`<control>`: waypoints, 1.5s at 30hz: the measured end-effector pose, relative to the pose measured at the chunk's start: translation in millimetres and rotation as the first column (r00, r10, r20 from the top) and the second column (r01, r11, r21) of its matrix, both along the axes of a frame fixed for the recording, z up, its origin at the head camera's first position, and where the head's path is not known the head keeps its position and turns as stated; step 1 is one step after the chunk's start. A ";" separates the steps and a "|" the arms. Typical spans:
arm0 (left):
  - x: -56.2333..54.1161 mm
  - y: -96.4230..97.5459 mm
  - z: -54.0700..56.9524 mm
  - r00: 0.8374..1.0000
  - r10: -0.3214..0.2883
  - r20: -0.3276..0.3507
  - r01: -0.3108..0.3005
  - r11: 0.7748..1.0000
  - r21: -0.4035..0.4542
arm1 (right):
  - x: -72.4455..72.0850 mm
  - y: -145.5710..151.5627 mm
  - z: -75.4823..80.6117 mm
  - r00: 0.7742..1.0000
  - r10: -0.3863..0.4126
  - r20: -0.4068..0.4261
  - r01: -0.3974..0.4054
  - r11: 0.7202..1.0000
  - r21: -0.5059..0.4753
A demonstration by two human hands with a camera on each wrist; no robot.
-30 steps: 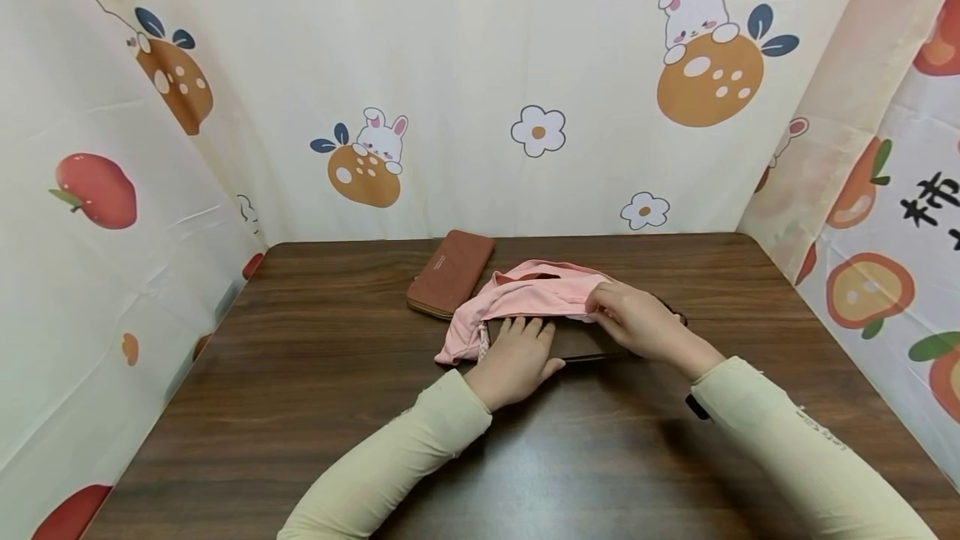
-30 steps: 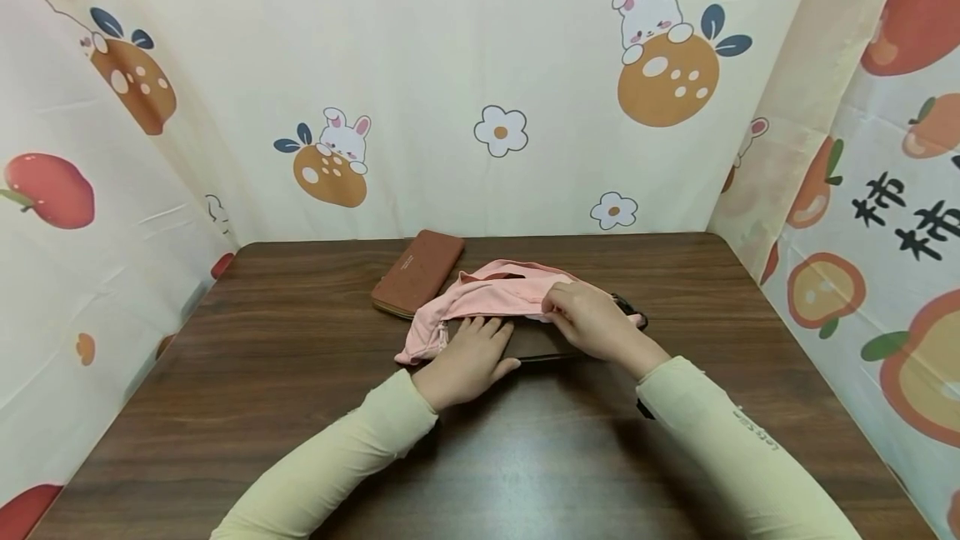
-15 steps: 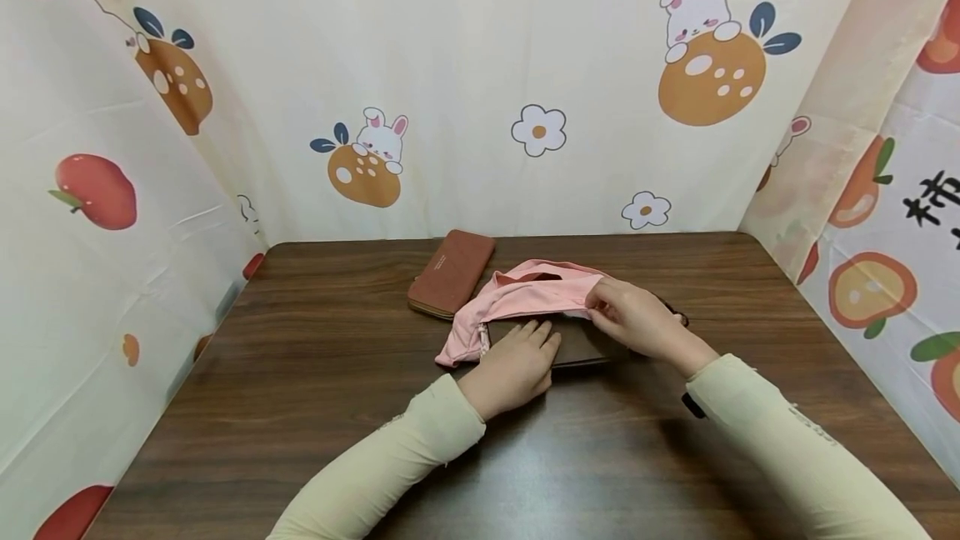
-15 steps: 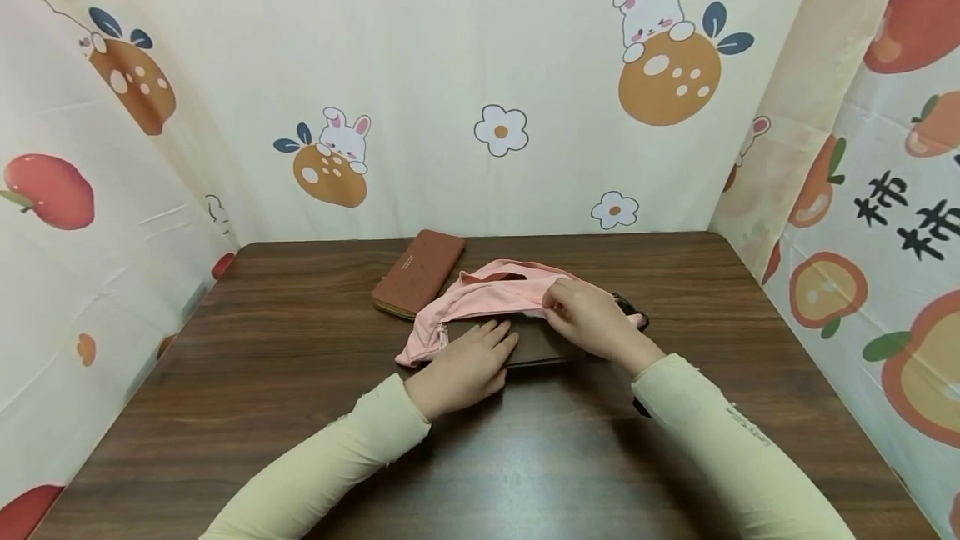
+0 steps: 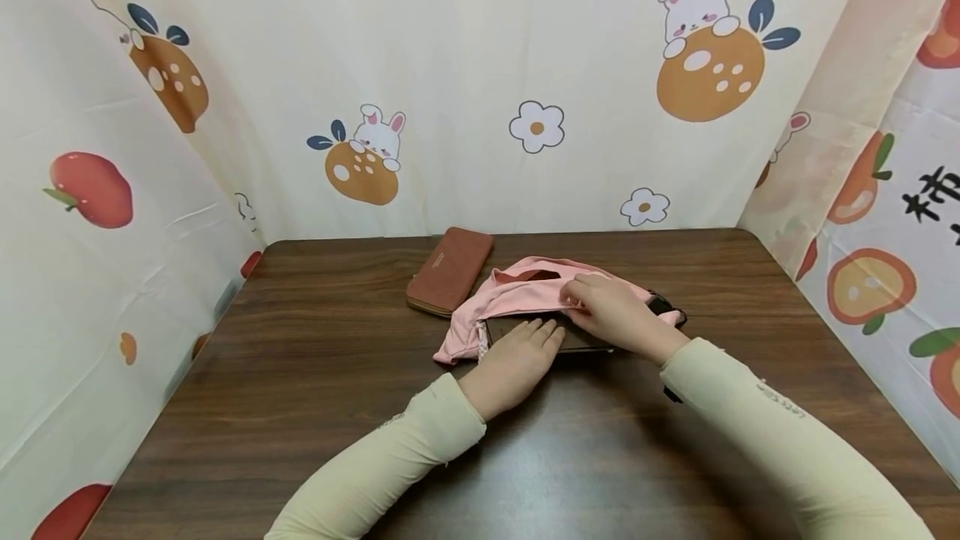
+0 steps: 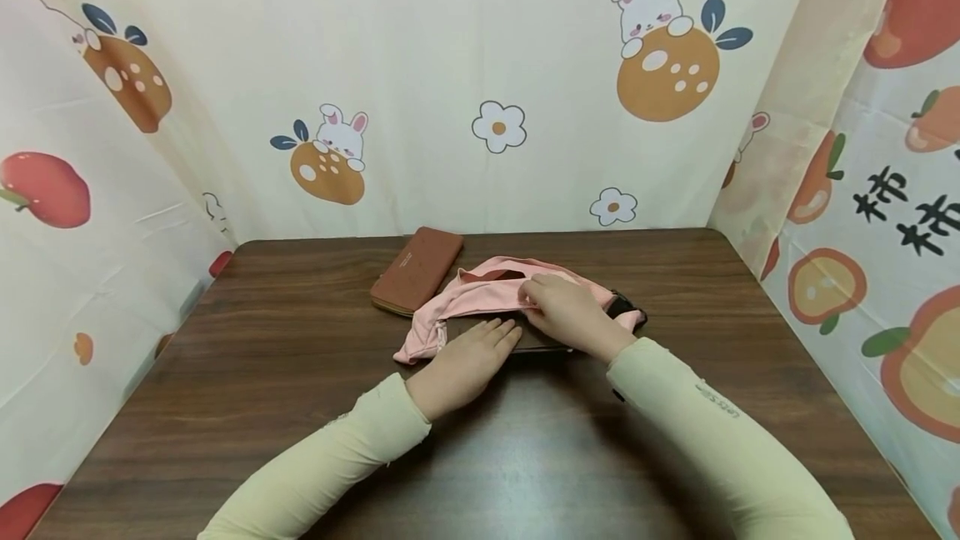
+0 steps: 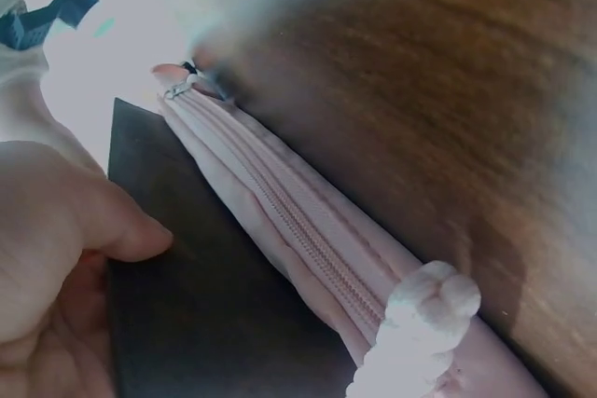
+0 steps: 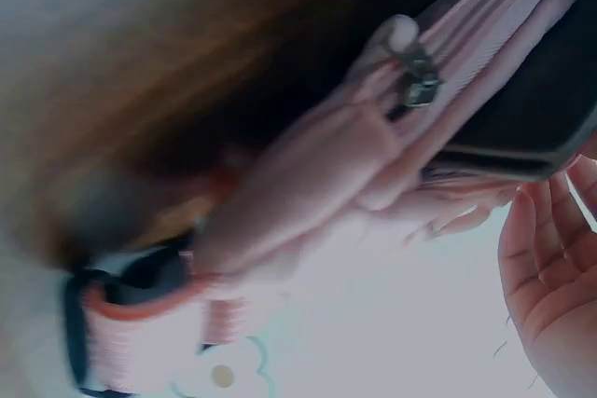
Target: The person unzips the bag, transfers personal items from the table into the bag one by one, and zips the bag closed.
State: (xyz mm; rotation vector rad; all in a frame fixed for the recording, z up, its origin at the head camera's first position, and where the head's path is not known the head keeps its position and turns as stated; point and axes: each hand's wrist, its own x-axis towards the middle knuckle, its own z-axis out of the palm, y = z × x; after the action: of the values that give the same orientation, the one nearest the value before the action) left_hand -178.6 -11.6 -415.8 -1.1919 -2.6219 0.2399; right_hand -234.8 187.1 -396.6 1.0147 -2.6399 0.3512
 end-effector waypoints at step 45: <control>-6.6 -3.3 -1.9 0.908 -0.145 -0.393 0.176 0.983 0.044 | -0.4 -28.6 19.1 0.984 0.112 0.138 -0.093 0.986 -0.139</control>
State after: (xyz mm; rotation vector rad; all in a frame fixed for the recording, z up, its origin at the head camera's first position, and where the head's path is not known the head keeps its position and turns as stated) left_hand -185.2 -14.9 -417.7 -1.1860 -2.1600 0.3041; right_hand -235.2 158.5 -377.4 1.1236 -2.6541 0.6374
